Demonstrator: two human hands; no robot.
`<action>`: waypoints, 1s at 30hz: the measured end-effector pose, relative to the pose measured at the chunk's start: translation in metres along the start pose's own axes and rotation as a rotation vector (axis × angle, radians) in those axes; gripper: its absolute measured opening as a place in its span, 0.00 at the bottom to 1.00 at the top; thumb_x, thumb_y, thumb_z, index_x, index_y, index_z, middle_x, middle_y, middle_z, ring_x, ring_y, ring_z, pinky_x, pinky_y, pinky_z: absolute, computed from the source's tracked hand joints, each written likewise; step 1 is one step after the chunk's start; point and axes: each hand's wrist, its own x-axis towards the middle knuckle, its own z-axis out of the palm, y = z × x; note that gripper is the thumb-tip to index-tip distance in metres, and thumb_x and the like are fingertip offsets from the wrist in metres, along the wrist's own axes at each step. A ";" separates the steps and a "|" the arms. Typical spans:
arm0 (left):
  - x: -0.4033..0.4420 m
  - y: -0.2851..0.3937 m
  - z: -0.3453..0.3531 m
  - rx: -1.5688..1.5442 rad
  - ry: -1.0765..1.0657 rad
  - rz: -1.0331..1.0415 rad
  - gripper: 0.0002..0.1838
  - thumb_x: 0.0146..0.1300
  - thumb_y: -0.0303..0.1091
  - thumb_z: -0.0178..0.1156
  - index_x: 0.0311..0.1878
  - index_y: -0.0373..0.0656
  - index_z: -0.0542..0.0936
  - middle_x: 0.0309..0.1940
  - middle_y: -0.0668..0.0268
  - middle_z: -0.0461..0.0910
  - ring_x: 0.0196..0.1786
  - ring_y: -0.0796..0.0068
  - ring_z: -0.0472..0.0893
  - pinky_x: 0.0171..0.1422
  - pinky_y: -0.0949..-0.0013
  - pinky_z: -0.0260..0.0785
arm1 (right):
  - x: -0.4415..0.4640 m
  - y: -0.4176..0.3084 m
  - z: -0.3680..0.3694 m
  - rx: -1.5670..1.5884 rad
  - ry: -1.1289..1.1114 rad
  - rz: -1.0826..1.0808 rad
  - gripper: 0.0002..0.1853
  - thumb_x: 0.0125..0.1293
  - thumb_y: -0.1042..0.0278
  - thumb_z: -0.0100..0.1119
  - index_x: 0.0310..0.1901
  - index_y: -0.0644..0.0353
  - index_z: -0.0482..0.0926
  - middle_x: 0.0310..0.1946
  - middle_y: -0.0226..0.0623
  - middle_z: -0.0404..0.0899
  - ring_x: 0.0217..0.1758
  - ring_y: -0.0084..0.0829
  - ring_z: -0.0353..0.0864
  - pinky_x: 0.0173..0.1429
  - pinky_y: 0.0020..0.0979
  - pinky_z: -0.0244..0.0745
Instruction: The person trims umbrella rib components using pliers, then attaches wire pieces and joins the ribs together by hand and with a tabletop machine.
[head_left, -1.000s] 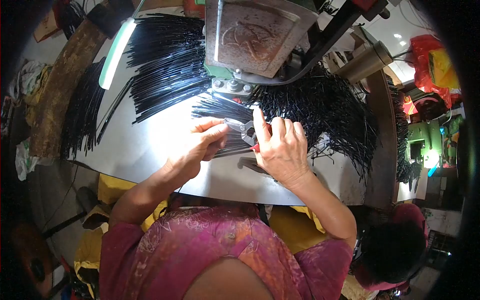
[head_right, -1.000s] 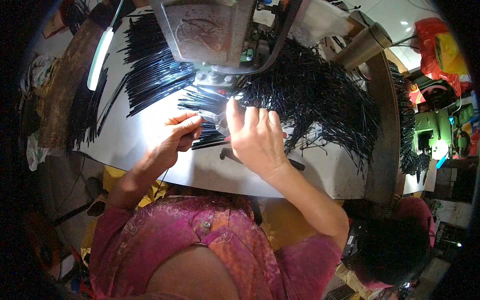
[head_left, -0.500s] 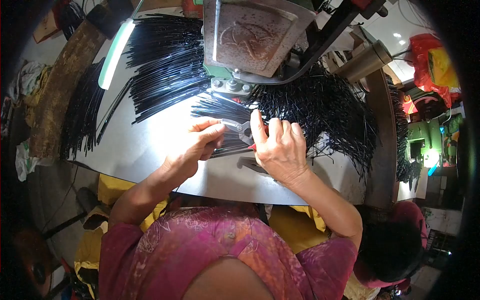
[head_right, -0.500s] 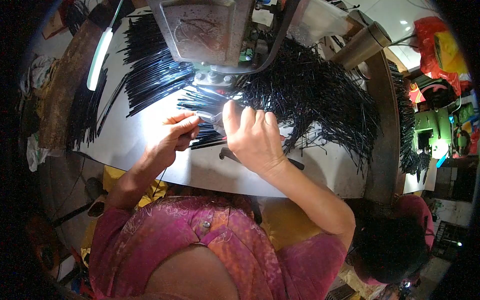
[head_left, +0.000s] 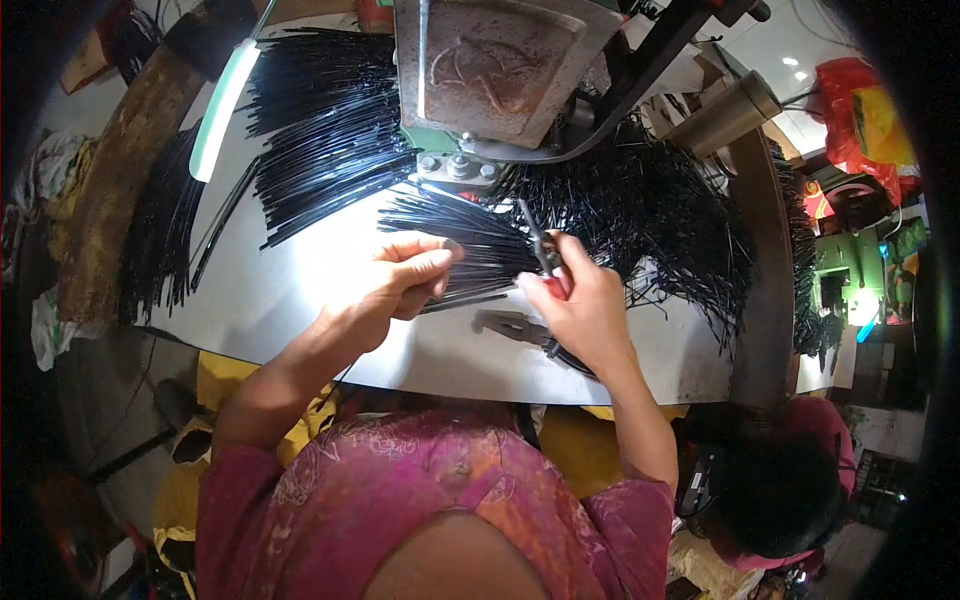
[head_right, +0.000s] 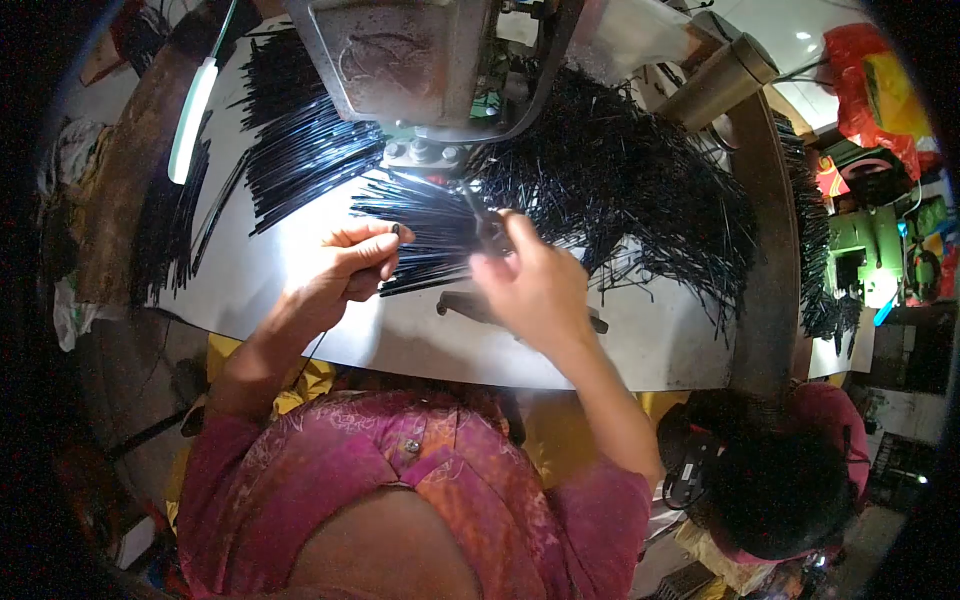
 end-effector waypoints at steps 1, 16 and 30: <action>0.001 0.001 0.001 -0.026 -0.015 -0.013 0.08 0.58 0.34 0.55 0.38 0.43 0.76 0.18 0.74 0.69 0.13 0.91 0.55 0.16 0.84 0.42 | -0.004 0.002 -0.006 -0.046 0.015 0.021 0.22 0.49 0.66 0.60 0.47 0.62 0.70 0.13 0.28 0.65 0.16 0.18 0.63 0.22 0.21 0.61; 0.012 0.000 0.005 0.194 0.128 -0.024 0.14 0.58 0.33 0.52 0.47 0.42 0.72 0.14 0.76 0.65 0.09 0.92 0.53 0.11 0.86 0.42 | -0.096 0.084 -0.051 -0.560 0.385 0.461 0.34 0.50 0.49 0.58 0.54 0.65 0.65 0.43 0.55 0.71 0.48 0.51 0.70 0.50 0.41 0.65; 0.014 0.000 0.015 0.190 0.119 0.078 0.12 0.58 0.30 0.52 0.46 0.39 0.73 0.19 0.75 0.68 0.15 0.92 0.58 0.16 0.86 0.47 | -0.097 0.132 -0.103 -0.461 0.224 0.173 0.30 0.40 0.55 0.64 0.49 0.56 0.71 0.49 0.40 0.70 0.54 0.44 0.63 0.58 0.37 0.57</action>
